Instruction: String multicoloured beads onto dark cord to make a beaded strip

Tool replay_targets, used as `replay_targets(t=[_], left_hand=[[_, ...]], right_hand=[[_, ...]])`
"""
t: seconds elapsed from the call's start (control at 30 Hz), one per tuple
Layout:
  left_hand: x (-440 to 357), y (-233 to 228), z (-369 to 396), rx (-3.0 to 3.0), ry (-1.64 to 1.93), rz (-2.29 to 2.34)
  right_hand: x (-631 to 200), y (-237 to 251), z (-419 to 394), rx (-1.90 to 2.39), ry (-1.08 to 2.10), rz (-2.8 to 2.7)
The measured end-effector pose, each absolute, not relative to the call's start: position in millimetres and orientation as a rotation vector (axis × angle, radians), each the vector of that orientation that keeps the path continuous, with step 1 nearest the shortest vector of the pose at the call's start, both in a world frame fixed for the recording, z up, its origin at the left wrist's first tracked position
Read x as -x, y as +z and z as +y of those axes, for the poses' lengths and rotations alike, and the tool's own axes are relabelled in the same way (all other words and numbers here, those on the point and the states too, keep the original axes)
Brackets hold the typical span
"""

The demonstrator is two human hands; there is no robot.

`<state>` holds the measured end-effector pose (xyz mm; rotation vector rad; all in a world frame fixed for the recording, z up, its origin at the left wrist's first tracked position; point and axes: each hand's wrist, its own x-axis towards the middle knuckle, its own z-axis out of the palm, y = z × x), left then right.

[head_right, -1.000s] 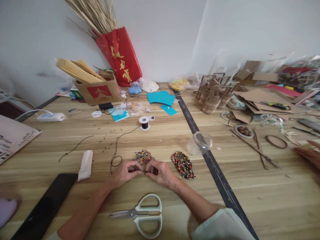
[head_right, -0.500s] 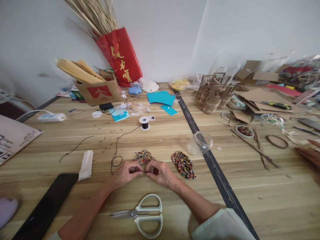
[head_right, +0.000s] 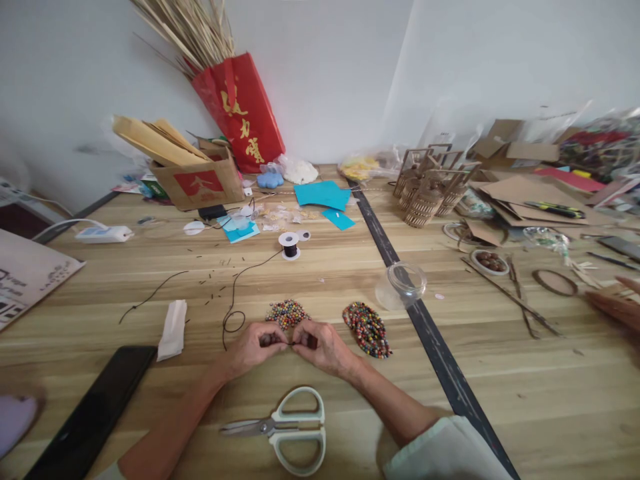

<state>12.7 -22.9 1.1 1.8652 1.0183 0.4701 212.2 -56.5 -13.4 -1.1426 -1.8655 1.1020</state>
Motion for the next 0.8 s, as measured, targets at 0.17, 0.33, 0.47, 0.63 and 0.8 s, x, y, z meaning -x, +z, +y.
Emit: replay_targets(t=[0.17,0.33,0.47,0.63,0.8], left_hand=[[-12.5,1.5,-23.0,-1.856,0.463,1.029],[-12.1,-0.8,-23.6,-1.855,0.467,1.020],[-12.9,-1.5,-25.2,-1.870,0.477,1.016],[-14.4,-3.6,-26.0,-1.886,0.487,1.000],[-14.6,-5.0,-25.7,-1.885,0.497,1.011]], right_hand=[[-211.8,-13.3,-56.9,1.144,1.115,-1.848],[-211.1,-10.3,-57.4,1.135,1.127,-1.838],[-210.9,-10.8,-57.2,1.139,1.142,-1.831],[-211.2,-13.0,-56.8,1.142,1.129,-1.830],[-211.3,-13.0,-56.8,1.130,1.124,-1.834]])
